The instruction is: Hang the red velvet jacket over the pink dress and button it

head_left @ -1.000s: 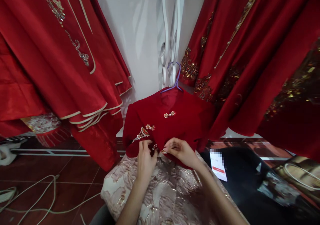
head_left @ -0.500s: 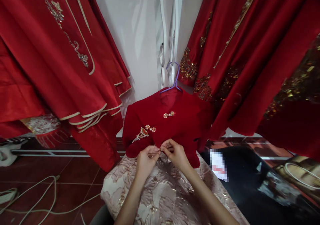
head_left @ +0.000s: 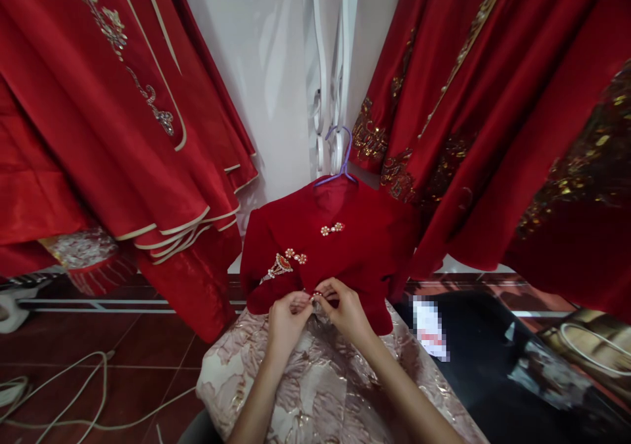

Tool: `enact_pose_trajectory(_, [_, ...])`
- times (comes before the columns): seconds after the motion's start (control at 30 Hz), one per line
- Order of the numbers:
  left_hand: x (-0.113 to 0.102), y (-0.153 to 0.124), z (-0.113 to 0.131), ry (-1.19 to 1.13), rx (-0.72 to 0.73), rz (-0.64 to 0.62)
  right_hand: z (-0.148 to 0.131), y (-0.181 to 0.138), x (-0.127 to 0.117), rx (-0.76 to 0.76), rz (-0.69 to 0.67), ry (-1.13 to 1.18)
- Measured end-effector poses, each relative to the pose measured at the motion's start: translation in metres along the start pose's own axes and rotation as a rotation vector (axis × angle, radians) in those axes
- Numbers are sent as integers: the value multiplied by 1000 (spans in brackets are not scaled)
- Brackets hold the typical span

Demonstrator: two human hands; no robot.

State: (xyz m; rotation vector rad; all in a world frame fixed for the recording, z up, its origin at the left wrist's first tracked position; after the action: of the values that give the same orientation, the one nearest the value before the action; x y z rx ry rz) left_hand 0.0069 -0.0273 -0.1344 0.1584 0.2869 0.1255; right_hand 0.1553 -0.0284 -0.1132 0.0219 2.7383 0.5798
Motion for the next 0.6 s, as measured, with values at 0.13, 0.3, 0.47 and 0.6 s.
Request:
enact_pose_trajectory(0.13, [3,0,3,-27,30,-40,-4,-2,0,-30,19,-57])
enact_pose_trajectory(0.3, [-12,-2,9,36,86,76,-6,4,-16,47,-48,-30])
enact_pose_trajectory(0.47, [-41,-5,22,114,174,250,-20,9,-56,77,79,-42])
enact_pose_trajectory(0.6, [-28,-11,30,272,237,107,-27,6,-62,66,94,-70])
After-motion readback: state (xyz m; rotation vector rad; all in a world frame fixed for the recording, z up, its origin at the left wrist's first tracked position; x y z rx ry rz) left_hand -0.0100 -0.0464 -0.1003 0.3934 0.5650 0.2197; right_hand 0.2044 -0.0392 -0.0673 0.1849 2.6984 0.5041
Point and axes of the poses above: each hand's wrist, its own y-axis towards the middle knuckle, its own x-axis out of the palm, z = x × y, the point moved 8 cm from there along y, towards the middle knuckle, and after that the axes turned 3 degrees about z, right-handed, at the moved point
